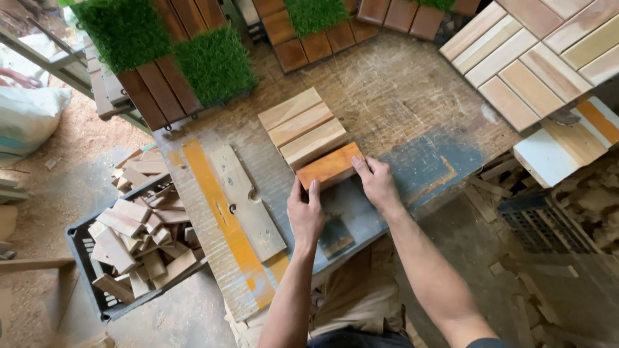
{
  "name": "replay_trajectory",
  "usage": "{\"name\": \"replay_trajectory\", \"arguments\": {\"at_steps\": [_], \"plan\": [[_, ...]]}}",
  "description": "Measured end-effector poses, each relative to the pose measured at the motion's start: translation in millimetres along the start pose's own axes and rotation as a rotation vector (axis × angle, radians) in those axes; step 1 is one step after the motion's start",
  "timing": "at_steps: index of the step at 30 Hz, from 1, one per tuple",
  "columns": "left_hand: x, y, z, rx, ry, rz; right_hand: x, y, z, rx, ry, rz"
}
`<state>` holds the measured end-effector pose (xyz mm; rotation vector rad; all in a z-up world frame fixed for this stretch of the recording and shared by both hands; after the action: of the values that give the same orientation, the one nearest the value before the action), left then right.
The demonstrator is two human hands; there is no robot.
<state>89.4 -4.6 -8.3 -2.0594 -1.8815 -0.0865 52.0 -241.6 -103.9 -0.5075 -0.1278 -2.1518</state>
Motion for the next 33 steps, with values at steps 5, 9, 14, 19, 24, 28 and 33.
{"name": "replay_trajectory", "arguments": {"at_steps": [5,9,14,19,24,28,33], "plan": [[-8,9,39,-0.081,-0.113,-0.039,10,-21,34,-0.147,0.076,0.033],[-4,1,35,-0.377,-0.152,-0.054,23,-29,48,0.096,0.443,0.155],[-18,-7,47,-0.561,-0.077,-0.051,30,-27,38,0.255,0.403,0.250],[-18,-4,42,-0.503,0.063,0.011,29,-27,44,0.268,0.289,0.321],[-33,-3,53,-0.413,0.106,0.090,20,-19,40,0.227,0.034,0.341],[-43,-11,48,-0.345,0.035,0.126,11,-28,54,0.177,0.129,0.417],[-41,-11,46,-0.337,0.045,0.116,13,-29,51,0.144,0.147,0.405]]}}
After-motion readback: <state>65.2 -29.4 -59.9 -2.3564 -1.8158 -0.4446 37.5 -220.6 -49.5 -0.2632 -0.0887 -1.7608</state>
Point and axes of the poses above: each hand's wrist, its own y-axis towards the middle knuckle, its own x-axis out of the back of the hand, z = x × y, the point moved 9 cm from there along y, towards the middle knuckle, and after that the axes turned 3 degrees about y, right-handed, at the moved point
